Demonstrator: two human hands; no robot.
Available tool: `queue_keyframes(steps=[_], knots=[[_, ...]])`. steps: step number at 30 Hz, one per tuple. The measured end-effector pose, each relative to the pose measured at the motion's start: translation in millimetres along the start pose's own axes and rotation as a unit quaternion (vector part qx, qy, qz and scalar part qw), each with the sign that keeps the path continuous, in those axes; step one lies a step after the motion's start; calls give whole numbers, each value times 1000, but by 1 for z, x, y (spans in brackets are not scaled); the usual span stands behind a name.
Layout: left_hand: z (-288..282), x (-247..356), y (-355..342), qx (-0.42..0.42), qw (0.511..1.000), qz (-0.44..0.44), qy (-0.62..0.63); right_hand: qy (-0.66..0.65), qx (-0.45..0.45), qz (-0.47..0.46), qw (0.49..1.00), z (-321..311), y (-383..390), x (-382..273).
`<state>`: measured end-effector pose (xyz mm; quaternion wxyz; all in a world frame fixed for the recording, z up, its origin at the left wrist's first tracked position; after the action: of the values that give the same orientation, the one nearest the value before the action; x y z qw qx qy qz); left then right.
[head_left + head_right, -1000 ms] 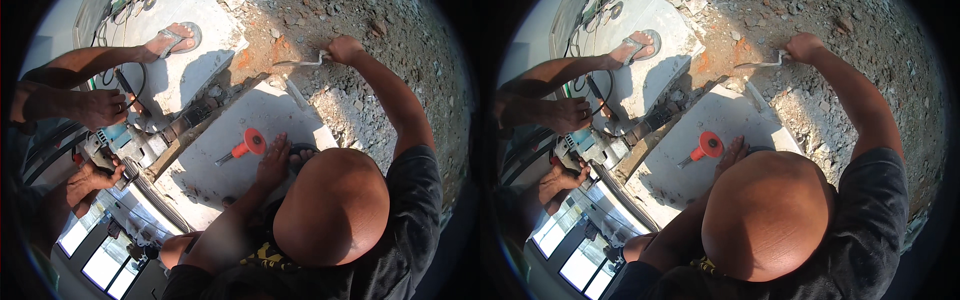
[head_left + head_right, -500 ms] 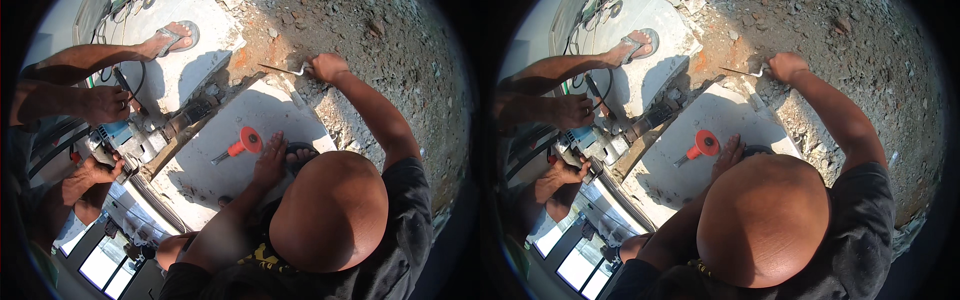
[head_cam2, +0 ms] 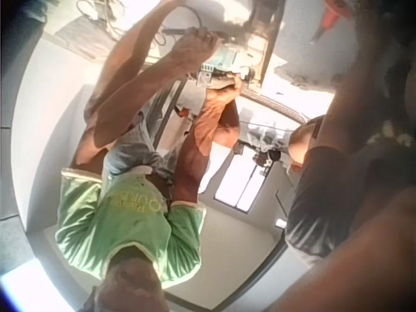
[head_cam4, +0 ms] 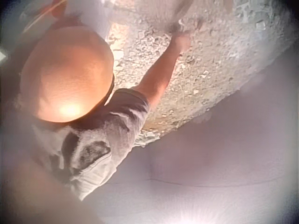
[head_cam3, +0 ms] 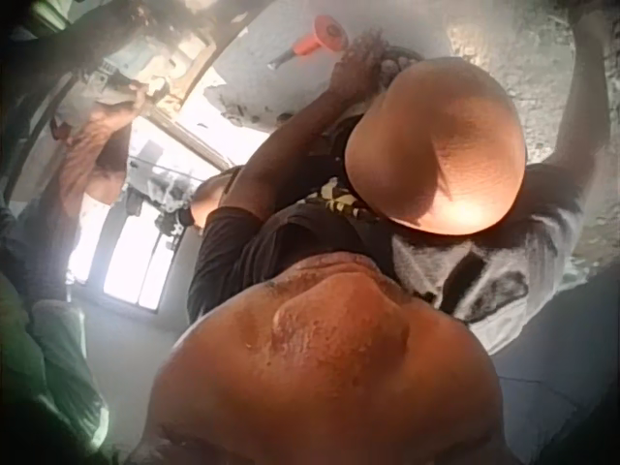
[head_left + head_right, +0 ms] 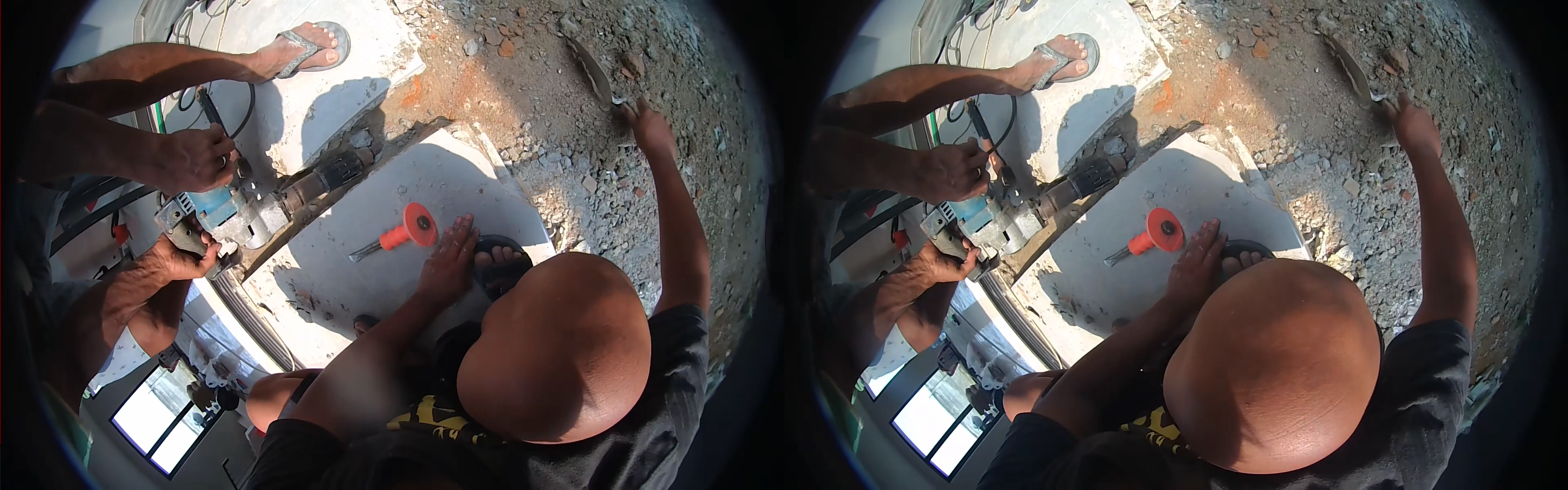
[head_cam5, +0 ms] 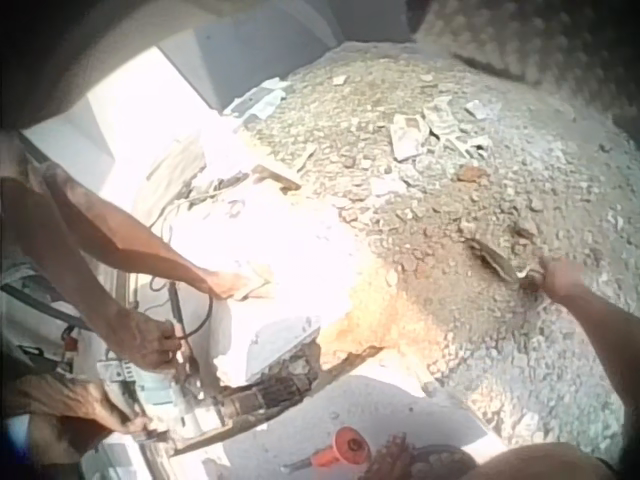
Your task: The person uses a trowel to apply and spread mortar into a trench between floor tiles while another person uses a jackhammer nearby.
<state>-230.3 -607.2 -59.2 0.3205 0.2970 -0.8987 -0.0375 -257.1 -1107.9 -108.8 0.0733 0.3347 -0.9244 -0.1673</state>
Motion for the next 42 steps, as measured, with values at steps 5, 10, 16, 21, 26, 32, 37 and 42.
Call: queue_keyframes(steps=[5,10,16,21,26,32,37,42], knots=[[4,0,-3,8,1000,21,-5,-98,-6,18,995,46,44,-9],[7,-2,0,25,999,26,-14,-195,-34,-24,980,63,87,-85],[13,-7,1,32,999,34,-14,-204,-100,-72,971,59,109,-132],[19,-11,2,58,997,51,-29,-199,-125,-70,970,59,112,-130],[20,-13,4,79,994,60,-39,-222,-126,-38,966,71,113,-115],[21,-13,4,82,994,61,-41,-209,-127,-14,970,82,114,-109],[23,-13,4,91,992,67,-48,-219,-133,-30,966,90,114,-110],[23,-13,3,89,993,60,-39,-220,-152,-37,963,93,115,-113]])
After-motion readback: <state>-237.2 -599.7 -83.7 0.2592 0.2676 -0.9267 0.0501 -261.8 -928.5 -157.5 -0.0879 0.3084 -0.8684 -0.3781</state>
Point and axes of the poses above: each hand's wrist, its own y-axis away from the middle knuckle, its own z-axis out of the palm, x = y × z, the point moved 2 cm from there along -y, towards the middle knuckle, and after that the axes turned 2 degrees about -y, right-handed, at the moved point
